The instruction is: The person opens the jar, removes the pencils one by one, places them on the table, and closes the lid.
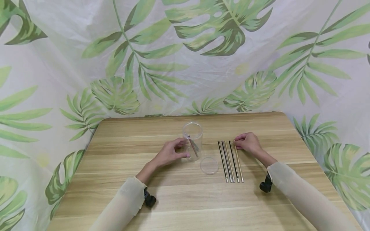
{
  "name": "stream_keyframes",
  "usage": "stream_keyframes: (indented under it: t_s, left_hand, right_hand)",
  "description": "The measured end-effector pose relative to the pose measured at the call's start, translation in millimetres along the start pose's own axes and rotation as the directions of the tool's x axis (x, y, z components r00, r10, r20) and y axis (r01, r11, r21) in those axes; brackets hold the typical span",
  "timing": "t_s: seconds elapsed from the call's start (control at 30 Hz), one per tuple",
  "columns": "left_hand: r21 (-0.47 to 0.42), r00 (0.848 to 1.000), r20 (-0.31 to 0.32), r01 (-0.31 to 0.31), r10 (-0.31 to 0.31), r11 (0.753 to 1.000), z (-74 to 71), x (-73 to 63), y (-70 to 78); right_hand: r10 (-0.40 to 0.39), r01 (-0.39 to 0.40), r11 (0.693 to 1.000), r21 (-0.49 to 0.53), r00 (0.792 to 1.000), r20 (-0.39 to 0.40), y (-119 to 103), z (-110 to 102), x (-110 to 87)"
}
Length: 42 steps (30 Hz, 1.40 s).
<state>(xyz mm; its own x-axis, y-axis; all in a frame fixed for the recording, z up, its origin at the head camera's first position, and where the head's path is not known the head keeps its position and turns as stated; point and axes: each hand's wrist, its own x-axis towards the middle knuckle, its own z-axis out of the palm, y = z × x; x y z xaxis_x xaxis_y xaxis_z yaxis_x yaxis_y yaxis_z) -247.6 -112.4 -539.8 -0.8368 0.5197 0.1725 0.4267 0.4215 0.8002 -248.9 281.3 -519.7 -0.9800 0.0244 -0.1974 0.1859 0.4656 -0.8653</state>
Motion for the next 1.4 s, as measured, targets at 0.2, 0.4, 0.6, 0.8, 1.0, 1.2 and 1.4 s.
stream_keyframes:
  t_s: [0.2,0.4,0.6,0.8,1.0,1.2,1.4]
  left_hand:
    - [-0.003,1.000,0.003,-0.005,0.005,1.000,-0.2,0.2,-1.6]
    - [-0.003,1.000,0.004,-0.005,0.005,1.000,0.0,0.5,-1.9]
    - [-0.005,1.000,0.004,-0.009,0.009,1.000,-0.4,0.4,-1.0]
    - [-0.012,1.000,0.004,-0.008,0.009,1.000,-0.7,0.0,-0.2]
    - [-0.020,1.000,0.005,0.000,0.000,1.000,-0.4,0.5,0.8]
    - [-0.021,1.000,0.009,-0.003,0.003,1.000,-0.3,0.9,0.6]
    - [-0.026,1.000,0.016,0.005,-0.005,1.000,-0.5,1.5,1.2]
  right_hand:
    - [-0.024,0.024,0.998,-0.054,1.000,-0.008,-0.4,1.1,0.7]
    - [-0.052,0.050,0.993,-0.104,0.999,-0.016,-0.8,2.7,-0.6]
    - [-0.061,0.058,0.990,-0.125,0.998,-0.020,-2.2,4.0,-2.8]
    - [-0.068,0.065,0.990,-0.124,0.997,-0.020,0.6,4.3,-1.7]
    - [-0.075,0.075,0.988,-0.132,0.997,-0.001,1.7,1.9,-1.4]
    - [-0.114,0.110,0.985,-0.134,0.993,-0.016,-2.4,-2.6,-1.0]
    - [-0.237,0.227,0.953,-0.202,0.971,-0.028,-17.1,-5.9,-1.4]
